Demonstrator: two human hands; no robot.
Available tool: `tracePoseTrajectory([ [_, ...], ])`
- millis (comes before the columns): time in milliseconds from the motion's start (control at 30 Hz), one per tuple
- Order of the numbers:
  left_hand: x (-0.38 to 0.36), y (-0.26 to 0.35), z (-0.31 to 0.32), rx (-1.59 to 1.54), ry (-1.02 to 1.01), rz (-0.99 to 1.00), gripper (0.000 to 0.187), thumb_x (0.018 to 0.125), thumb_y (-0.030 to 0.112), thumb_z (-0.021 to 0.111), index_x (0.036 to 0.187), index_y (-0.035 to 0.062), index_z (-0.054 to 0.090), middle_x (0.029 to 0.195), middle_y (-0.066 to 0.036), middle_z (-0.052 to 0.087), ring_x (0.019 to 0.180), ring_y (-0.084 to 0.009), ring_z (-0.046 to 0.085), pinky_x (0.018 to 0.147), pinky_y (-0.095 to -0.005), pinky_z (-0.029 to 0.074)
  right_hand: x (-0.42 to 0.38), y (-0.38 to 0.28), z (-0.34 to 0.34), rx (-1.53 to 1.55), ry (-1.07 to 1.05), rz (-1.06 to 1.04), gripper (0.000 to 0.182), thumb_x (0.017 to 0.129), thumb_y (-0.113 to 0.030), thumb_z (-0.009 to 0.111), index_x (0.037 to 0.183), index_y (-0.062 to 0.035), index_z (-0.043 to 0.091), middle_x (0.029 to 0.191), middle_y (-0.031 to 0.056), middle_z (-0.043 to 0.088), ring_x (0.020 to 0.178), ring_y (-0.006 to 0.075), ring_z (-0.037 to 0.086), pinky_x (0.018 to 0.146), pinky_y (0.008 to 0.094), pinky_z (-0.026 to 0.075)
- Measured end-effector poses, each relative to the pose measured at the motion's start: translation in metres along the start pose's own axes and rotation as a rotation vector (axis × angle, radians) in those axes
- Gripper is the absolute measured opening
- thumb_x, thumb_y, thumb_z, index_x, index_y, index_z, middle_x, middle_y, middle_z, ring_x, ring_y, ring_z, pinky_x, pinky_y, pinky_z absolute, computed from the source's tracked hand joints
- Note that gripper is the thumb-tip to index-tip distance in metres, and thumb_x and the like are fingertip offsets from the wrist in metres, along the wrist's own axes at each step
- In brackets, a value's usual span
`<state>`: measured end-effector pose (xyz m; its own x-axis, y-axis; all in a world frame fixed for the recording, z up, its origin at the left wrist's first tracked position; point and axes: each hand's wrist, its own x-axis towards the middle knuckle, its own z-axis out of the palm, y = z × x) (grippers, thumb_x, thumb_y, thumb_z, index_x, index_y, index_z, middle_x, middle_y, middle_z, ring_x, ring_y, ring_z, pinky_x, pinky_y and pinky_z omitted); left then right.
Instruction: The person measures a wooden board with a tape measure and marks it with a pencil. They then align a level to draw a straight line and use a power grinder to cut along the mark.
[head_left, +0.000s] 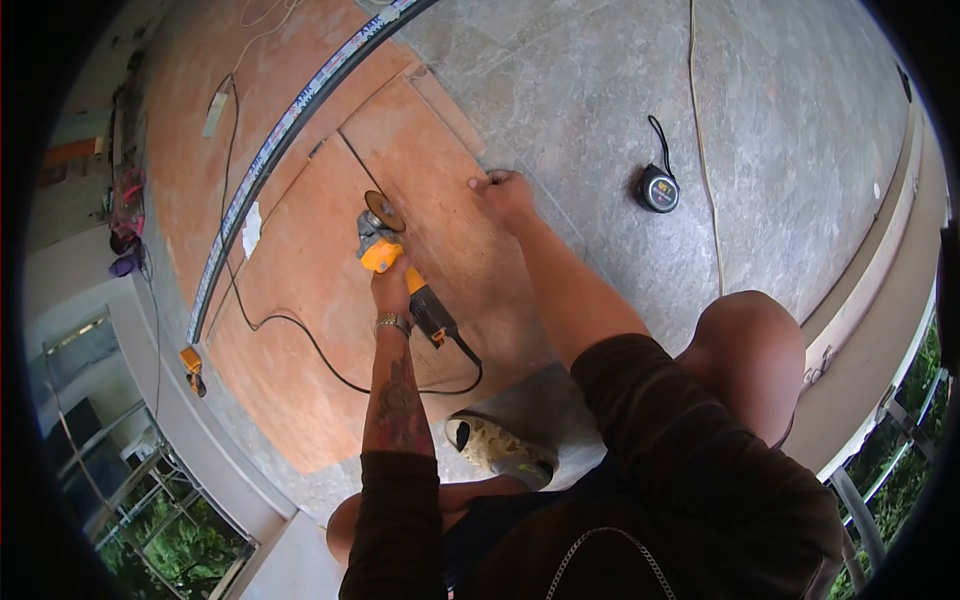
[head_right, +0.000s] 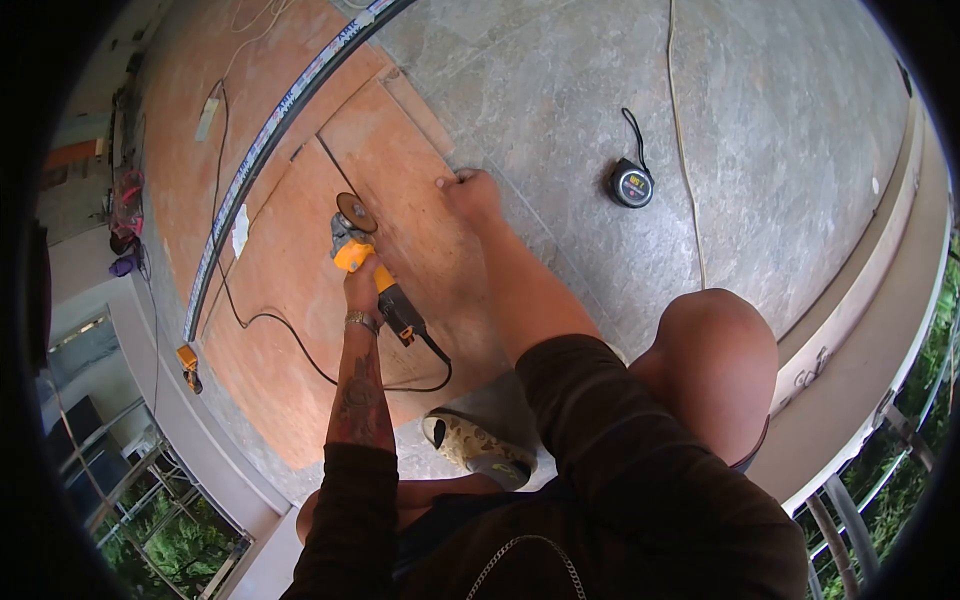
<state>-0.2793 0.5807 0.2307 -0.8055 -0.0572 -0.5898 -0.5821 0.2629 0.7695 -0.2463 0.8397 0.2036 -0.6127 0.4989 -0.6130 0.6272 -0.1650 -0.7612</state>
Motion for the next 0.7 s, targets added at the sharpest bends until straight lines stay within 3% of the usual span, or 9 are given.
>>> tracePoseTrajectory([
  [67,-0.010,0.007,0.004,-0.024,0.003,-0.026,0.031,0.083,0.014,0.070,0.110,0.0021,0.063,0.089,-0.005,0.066,0.072,-0.0187,0.067,0.062,-0.0336,0.057,0.001,-0.002,-0.001,-0.028,0.001,-0.004,0.035,0.082,-0.038,0.078,0.090,-0.0035,0.077,0.083,0.0189,0.073,0.079,0.0318,0.070,0.074,0.0408,0.052],
  [133,-0.019,0.010,0.007,-0.044,0.005,-0.048,0.031,0.083,0.015,0.070,0.110,0.0023,0.063,0.089,-0.005,0.066,0.073,-0.0187,0.067,0.062,-0.0338,0.057,0.004,0.003,0.003,-0.015,0.038,-0.024,0.033,0.083,-0.033,0.079,0.086,-0.0005,0.076,0.075,0.0098,0.072,0.066,0.0181,0.065,0.065,0.0352,0.051],
  [200,-0.028,0.011,0.008,-0.006,0.002,-0.032,0.028,0.087,0.019,0.066,0.109,0.0026,0.060,0.081,-0.007,0.066,0.064,-0.0213,0.068,0.058,-0.0342,0.058,0.011,0.010,0.008,0.018,0.036,-0.032,0.032,0.083,-0.032,0.080,0.085,-0.0004,0.076,0.075,0.0100,0.072,0.066,0.0182,0.065,0.065,0.0352,0.051],
  [500,-0.013,-0.018,-0.001,0.016,0.017,0.038,0.026,0.087,0.018,0.066,0.108,0.0033,0.061,0.084,-0.007,0.066,0.064,-0.0208,0.067,0.058,-0.0338,0.057,0.004,0.008,0.005,0.040,0.031,-0.078,0.030,0.085,-0.030,0.079,0.081,-0.0006,0.074,0.068,0.0068,0.068,0.061,0.0154,0.060,0.061,0.0342,0.048],
  [633,-0.031,0.014,0.012,0.030,0.029,0.025,0.028,0.087,0.019,0.066,0.109,0.0032,0.062,0.086,-0.006,0.066,0.065,-0.0198,0.067,0.059,-0.0336,0.057,0.006,0.007,0.007,0.086,0.030,-0.053,0.029,0.085,-0.030,0.078,0.079,-0.0014,0.074,0.066,0.0060,0.067,0.059,0.0141,0.058,0.059,0.0343,0.047],
  [667,-0.033,0.016,0.012,0.044,0.039,0.012,0.032,0.085,0.018,0.069,0.111,0.0020,0.063,0.091,-0.005,0.067,0.073,-0.0188,0.067,0.065,-0.0329,0.055,0.007,0.008,0.007,0.086,0.027,-0.052,0.029,0.085,-0.030,0.078,0.079,-0.0014,0.074,0.066,0.0060,0.067,0.059,0.0141,0.058,0.059,0.0343,0.047],
  [700,-0.033,0.016,0.013,0.059,0.047,-0.003,0.036,0.082,0.017,0.072,0.113,0.0009,0.064,0.095,-0.004,0.068,0.080,-0.0178,0.067,0.070,-0.0323,0.054,0.009,0.010,0.006,0.065,0.003,-0.033,0.032,0.083,-0.034,0.079,0.084,-0.0016,0.075,0.073,0.0119,0.069,0.067,0.0223,0.064,0.065,0.0371,0.049],
])
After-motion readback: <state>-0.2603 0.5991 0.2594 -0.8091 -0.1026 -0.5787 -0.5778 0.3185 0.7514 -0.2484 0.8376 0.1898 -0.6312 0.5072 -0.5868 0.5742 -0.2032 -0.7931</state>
